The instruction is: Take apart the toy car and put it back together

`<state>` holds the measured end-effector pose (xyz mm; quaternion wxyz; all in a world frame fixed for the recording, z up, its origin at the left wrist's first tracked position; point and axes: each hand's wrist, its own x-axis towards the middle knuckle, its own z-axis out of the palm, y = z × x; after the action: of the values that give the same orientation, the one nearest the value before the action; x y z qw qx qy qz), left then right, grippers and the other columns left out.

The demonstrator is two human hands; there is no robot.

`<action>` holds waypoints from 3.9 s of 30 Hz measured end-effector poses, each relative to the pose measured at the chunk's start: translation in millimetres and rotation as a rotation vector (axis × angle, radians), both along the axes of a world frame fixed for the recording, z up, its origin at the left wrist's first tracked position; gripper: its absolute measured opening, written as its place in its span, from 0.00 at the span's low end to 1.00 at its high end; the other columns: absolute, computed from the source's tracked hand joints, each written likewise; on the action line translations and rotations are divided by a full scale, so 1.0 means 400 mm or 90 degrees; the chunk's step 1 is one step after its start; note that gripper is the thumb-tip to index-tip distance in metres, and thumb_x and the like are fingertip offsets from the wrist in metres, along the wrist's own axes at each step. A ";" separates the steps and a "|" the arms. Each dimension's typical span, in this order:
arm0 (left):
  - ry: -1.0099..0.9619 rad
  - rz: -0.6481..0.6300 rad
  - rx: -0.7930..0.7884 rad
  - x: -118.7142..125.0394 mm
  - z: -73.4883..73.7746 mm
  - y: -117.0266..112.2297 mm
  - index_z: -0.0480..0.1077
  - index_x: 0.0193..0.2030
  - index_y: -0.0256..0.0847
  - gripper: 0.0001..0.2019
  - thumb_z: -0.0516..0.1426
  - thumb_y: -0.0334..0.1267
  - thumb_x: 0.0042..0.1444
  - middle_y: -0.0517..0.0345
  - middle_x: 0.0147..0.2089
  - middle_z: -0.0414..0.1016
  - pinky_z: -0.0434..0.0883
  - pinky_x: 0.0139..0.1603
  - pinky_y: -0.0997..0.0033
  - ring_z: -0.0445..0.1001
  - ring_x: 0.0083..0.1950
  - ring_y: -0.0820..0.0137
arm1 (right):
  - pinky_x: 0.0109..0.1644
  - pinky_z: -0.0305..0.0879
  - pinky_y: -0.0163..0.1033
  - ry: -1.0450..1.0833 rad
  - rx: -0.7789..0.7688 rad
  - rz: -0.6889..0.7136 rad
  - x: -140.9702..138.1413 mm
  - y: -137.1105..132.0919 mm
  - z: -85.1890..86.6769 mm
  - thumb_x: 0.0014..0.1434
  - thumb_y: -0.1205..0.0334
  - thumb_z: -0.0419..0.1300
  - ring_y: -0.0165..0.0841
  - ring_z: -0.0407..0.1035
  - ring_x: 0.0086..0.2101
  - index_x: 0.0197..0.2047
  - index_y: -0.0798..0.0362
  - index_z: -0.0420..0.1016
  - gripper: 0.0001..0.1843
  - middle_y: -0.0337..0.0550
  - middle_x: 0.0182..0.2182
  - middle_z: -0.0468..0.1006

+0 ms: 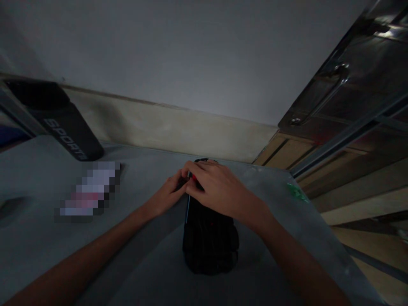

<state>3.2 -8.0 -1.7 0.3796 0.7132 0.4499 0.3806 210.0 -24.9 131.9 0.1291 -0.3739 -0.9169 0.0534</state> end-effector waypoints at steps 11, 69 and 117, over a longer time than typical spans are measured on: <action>-0.010 -0.009 -0.010 0.002 0.018 -0.004 0.78 0.58 0.44 0.21 0.58 0.59 0.77 0.45 0.54 0.93 0.86 0.66 0.49 0.90 0.56 0.48 | 0.57 0.70 0.46 -0.005 -0.001 0.010 0.002 0.003 -0.009 0.83 0.66 0.64 0.43 0.82 0.48 0.60 0.50 0.83 0.07 0.48 0.47 0.90; 0.003 -0.035 0.003 -0.007 0.007 0.007 0.77 0.61 0.45 0.20 0.57 0.55 0.75 0.48 0.50 0.91 0.85 0.60 0.54 0.89 0.54 0.51 | 0.62 0.75 0.48 -0.021 0.017 0.023 -0.010 -0.002 -0.013 0.83 0.70 0.61 0.43 0.85 0.49 0.63 0.52 0.82 0.12 0.49 0.47 0.91; 0.023 -0.010 0.010 -0.006 0.019 0.002 0.80 0.57 0.44 0.19 0.58 0.54 0.73 0.46 0.52 0.94 0.86 0.62 0.53 0.89 0.56 0.50 | 0.64 0.75 0.50 0.015 0.002 0.033 0.006 0.014 -0.019 0.83 0.66 0.66 0.43 0.84 0.51 0.60 0.49 0.82 0.07 0.48 0.49 0.91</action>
<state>0.6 -7.3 5.8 0.3683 0.7265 0.4483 0.3682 212.4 -19.2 124.1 0.1393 -0.3492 -0.9247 0.0600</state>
